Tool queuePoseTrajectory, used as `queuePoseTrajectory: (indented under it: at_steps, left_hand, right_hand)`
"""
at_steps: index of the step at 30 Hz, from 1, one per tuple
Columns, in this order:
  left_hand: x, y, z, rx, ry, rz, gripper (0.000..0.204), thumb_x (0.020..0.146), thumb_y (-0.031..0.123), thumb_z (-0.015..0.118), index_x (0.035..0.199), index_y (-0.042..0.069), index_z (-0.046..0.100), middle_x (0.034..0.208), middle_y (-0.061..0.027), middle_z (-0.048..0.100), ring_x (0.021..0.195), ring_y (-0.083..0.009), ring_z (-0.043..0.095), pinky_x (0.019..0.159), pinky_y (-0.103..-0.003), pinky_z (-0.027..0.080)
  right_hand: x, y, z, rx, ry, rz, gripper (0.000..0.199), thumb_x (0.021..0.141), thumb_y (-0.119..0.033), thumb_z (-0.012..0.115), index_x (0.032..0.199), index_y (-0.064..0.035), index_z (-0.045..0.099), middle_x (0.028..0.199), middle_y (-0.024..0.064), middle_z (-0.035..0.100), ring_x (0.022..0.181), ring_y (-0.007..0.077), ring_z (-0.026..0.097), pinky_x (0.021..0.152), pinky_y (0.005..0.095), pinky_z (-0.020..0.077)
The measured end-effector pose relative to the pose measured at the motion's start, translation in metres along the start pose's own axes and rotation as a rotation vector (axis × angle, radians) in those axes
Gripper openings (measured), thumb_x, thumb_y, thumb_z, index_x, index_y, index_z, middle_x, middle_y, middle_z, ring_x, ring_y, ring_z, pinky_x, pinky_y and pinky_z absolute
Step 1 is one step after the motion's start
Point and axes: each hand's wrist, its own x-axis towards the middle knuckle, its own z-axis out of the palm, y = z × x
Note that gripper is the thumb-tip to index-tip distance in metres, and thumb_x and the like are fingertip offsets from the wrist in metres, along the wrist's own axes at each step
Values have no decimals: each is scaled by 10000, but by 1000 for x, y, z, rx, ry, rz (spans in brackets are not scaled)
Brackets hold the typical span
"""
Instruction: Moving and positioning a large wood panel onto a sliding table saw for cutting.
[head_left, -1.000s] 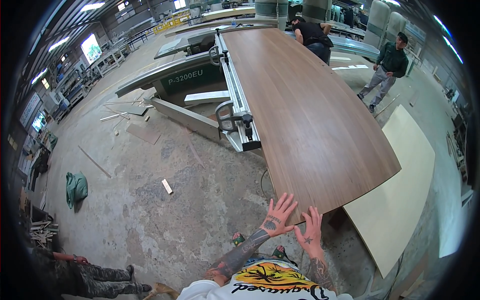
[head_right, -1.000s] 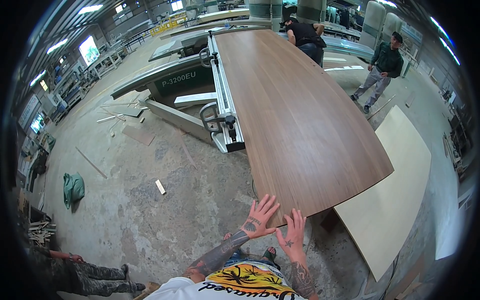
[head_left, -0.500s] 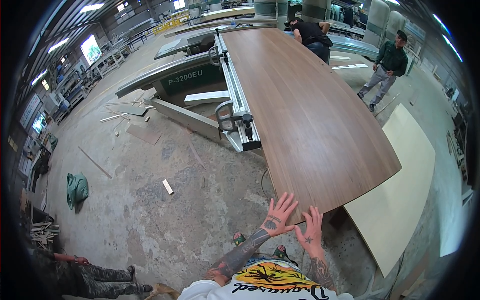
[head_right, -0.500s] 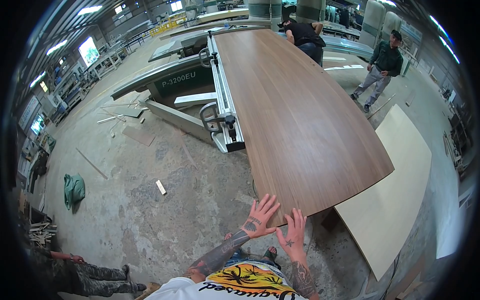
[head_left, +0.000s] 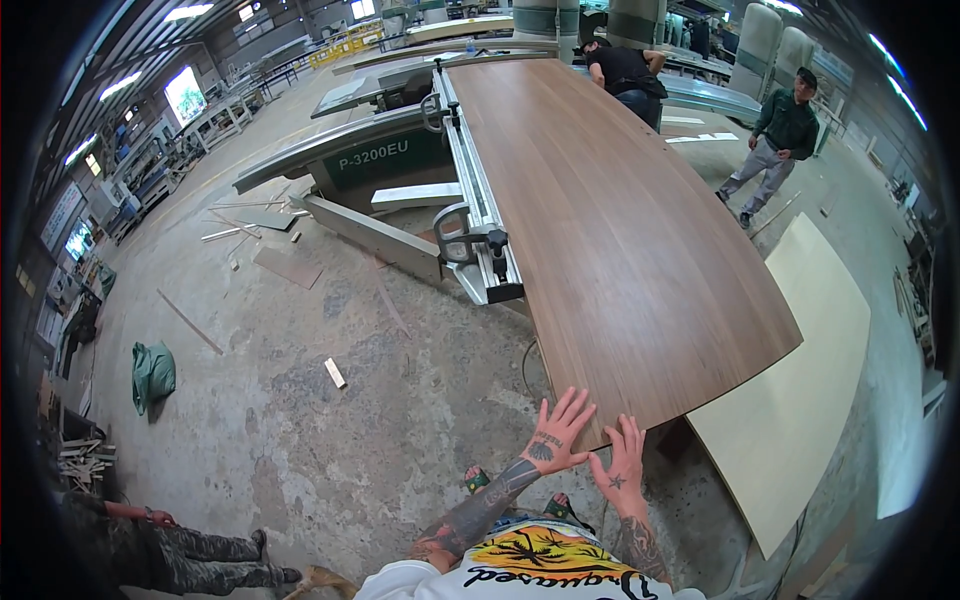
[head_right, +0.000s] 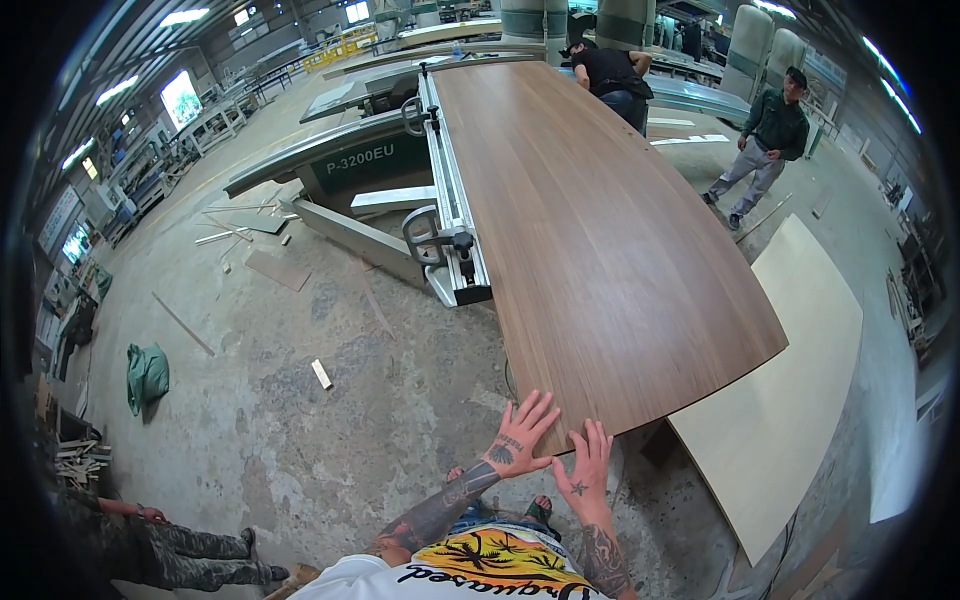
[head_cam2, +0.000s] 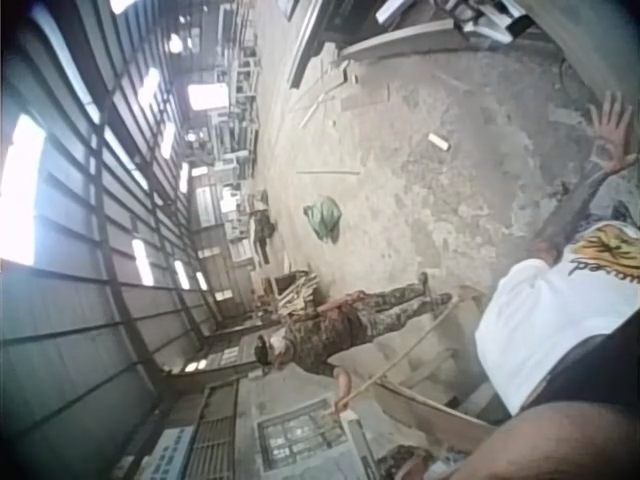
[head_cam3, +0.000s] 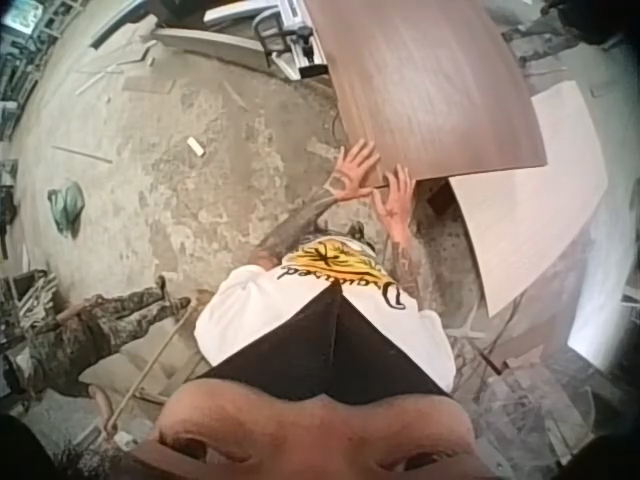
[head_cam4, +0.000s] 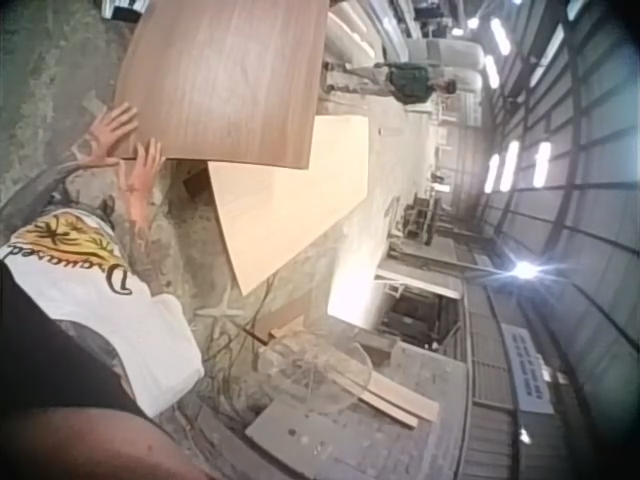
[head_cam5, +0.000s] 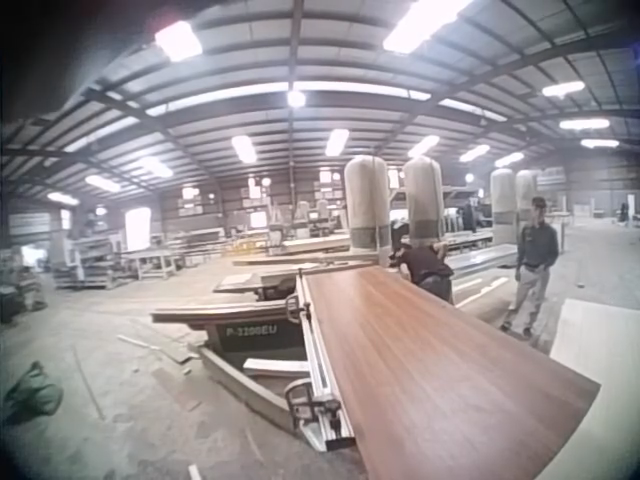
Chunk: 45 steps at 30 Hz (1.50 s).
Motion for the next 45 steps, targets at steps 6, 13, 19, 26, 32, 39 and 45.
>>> queuePoseTrajectory:
  at_steps: [6, 13, 19, 26, 32, 39, 45]
  left_hand:
    - [0, 0, 0, 5, 1, 5, 948, 651, 413, 766, 1433, 132, 310, 1533, -120, 176, 1426, -325, 114, 1063, -640, 188]
    - [0, 0, -1, 4, -17, -4, 940, 660, 418, 757, 1435, 130, 310, 1535, -121, 173, 1426, -326, 114, 1067, -633, 187]
    - [1, -1, 0, 6, -19, -8, 935, 663, 418, 756, 1433, 128, 312, 1534, -121, 176, 1426, -327, 114, 1066, -635, 187]
    - [1, -1, 0, 16, 0, 7, 932, 664, 422, 753, 1432, 129, 312, 1535, -120, 173, 1426, -328, 111, 1060, -643, 192]
    - [1, -2, 2, 12, 0, 8, 937, 665, 442, 749, 1434, 135, 311, 1535, -119, 173, 1426, -328, 109, 1059, -647, 189]
    - [2, -2, 2, 14, 1, 13, 933, 673, 454, 743, 1435, 135, 308, 1536, -119, 169, 1427, -330, 108, 1061, -648, 183]
    - [2, -2, 2, 17, 4, 19, 934, 673, 453, 745, 1435, 134, 308, 1536, -119, 171, 1426, -333, 111, 1061, -649, 183]
  right_hand:
    - [0, -1, 0, -9, -3, 6, 530, 746, -187, 677, 1215, -50, 471, 1402, 184, 334, 1350, 381, 253, 1115, 545, 164]
    - [1, -1, -1, -2, 0, 5, 530, 744, -184, 682, 1214, -53, 474, 1403, 182, 334, 1351, 380, 253, 1115, 544, 166]
    - [1, -1, -2, 10, 0, 8, 535, 745, -177, 682, 1220, -56, 468, 1402, 185, 335, 1351, 383, 253, 1112, 548, 169]
    - [1, -1, -2, -6, -5, 4, 539, 744, -176, 684, 1220, -51, 463, 1402, 189, 334, 1350, 383, 254, 1113, 547, 168]
    - [1, -1, -1, -7, 2, -1, 541, 744, -181, 685, 1219, -49, 462, 1400, 189, 336, 1346, 384, 258, 1111, 548, 172]
    - [2, -1, -2, -3, -9, 11, 547, 746, -200, 687, 1221, -53, 460, 1389, 189, 338, 1343, 385, 257, 1109, 562, 164]
    - [2, 0, -3, -3, 2, 0, 531, 739, -188, 689, 1202, -39, 475, 1398, 192, 333, 1334, 394, 260, 1102, 547, 187]
